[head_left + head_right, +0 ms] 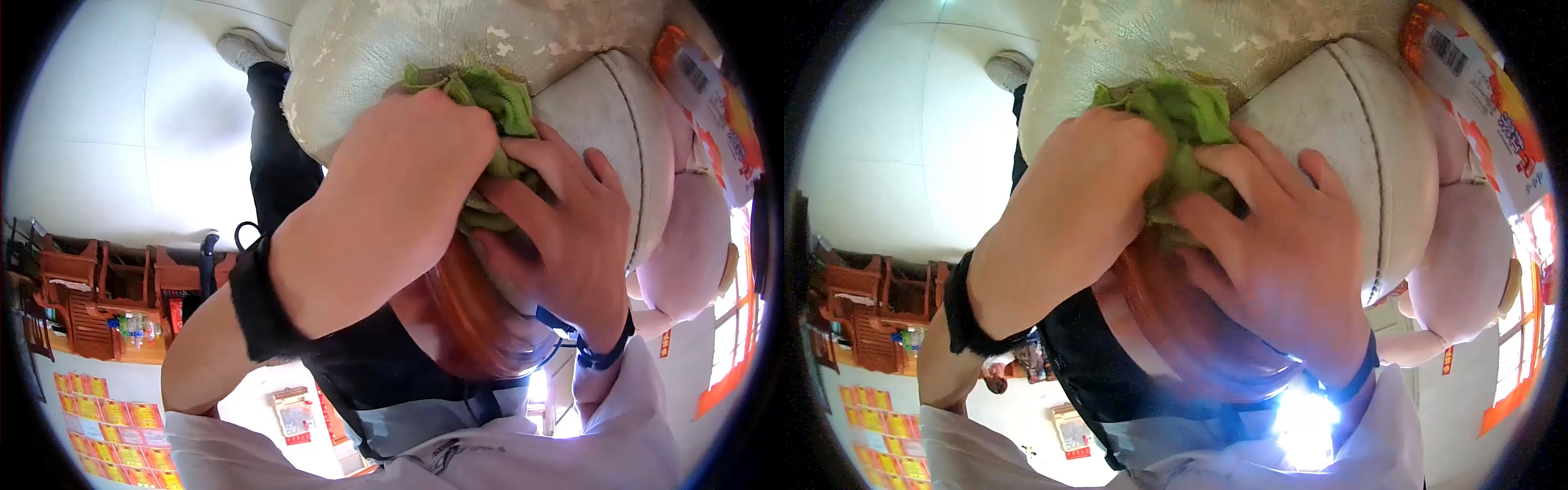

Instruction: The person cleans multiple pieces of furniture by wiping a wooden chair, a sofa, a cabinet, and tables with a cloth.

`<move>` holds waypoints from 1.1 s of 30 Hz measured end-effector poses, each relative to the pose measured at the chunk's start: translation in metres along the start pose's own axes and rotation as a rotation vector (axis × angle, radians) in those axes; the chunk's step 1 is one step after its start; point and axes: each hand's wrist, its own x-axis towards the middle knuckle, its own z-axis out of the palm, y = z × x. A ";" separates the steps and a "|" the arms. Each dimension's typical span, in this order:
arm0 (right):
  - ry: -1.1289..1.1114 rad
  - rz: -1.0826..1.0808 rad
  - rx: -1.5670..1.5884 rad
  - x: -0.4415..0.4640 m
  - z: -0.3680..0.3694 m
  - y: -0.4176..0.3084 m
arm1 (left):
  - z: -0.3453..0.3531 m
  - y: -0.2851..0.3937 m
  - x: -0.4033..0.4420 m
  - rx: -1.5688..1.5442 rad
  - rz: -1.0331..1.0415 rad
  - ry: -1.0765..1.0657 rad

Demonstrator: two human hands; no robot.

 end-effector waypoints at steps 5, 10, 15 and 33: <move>0.037 0.022 0.072 -0.001 0.001 0.003 | 0.005 0.023 0.008 0.097 0.047 0.066; 0.039 0.108 0.118 -0.020 -0.005 -0.003 | 0.006 0.066 0.010 0.343 -0.131 -0.111; -0.028 0.474 0.278 -0.103 -0.043 -0.019 | 0.039 0.126 -0.011 0.101 0.081 0.000; -0.010 0.438 -0.077 -0.041 0.020 -0.150 | 0.044 0.021 -0.119 -0.292 0.002 0.226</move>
